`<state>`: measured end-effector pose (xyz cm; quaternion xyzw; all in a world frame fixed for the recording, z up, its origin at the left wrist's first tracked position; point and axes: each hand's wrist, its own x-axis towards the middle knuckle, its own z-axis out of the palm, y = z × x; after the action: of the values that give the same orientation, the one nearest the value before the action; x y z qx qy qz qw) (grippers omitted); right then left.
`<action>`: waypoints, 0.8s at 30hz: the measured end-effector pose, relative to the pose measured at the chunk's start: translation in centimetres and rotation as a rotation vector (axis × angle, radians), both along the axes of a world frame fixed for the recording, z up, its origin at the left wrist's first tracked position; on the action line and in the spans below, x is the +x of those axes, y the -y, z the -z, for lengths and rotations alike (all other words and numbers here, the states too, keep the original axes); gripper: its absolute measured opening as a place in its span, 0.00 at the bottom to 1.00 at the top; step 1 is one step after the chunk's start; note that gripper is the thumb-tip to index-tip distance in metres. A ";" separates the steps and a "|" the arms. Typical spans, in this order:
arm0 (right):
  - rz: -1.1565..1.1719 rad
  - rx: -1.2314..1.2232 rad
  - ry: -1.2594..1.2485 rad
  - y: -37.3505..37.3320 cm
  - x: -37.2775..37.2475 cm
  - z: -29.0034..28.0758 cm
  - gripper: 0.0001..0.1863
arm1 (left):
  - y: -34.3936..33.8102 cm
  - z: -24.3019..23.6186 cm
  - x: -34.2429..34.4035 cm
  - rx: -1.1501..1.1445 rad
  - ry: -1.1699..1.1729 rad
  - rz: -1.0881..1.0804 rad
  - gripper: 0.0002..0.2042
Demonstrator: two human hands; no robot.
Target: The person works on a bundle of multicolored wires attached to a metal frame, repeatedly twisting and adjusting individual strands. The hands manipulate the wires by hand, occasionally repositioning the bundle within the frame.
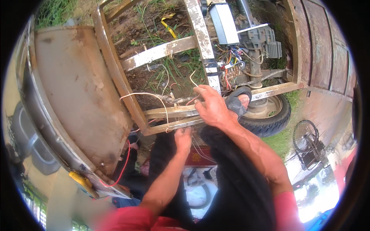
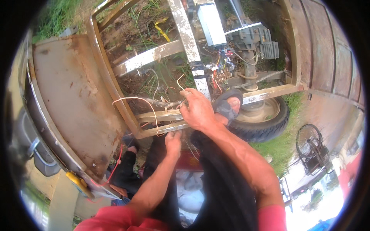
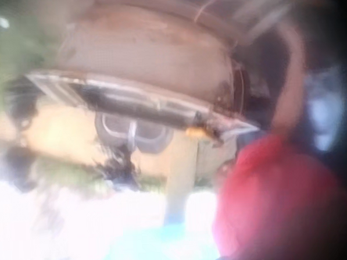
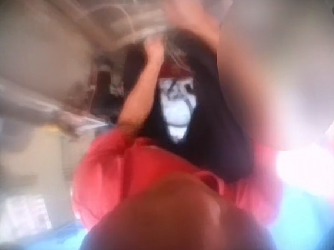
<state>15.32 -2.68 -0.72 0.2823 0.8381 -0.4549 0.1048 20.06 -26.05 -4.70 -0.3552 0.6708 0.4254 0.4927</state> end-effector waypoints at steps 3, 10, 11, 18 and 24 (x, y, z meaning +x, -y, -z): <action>0.188 -0.260 0.014 -0.2 0.2 -0.3 0.23 | -1.4 -4.2 -1.9 0.048 -0.136 0.161 0.10; -0.042 -0.312 -0.104 0.0 1.8 -0.4 0.22 | -7.6 -5.1 -12.4 0.066 -0.354 0.306 0.20; -0.078 -0.309 -0.110 0.0 1.7 -0.7 0.22 | -8.3 -4.3 -13.9 0.075 -0.350 0.360 0.21; -0.090 -0.238 -0.161 -0.5 2.1 -1.0 0.17 | -12.6 -2.4 -17.0 0.216 -0.180 0.404 0.13; 0.212 -0.012 -0.151 -1.6 2.8 -0.5 0.08 | -12.0 2.6 -18.4 0.097 -0.121 0.424 0.11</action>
<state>18.14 -1.03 -0.20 0.3336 0.8065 -0.4881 -0.0054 1.69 -14.06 -7.27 -0.1560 0.7377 0.3647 0.5464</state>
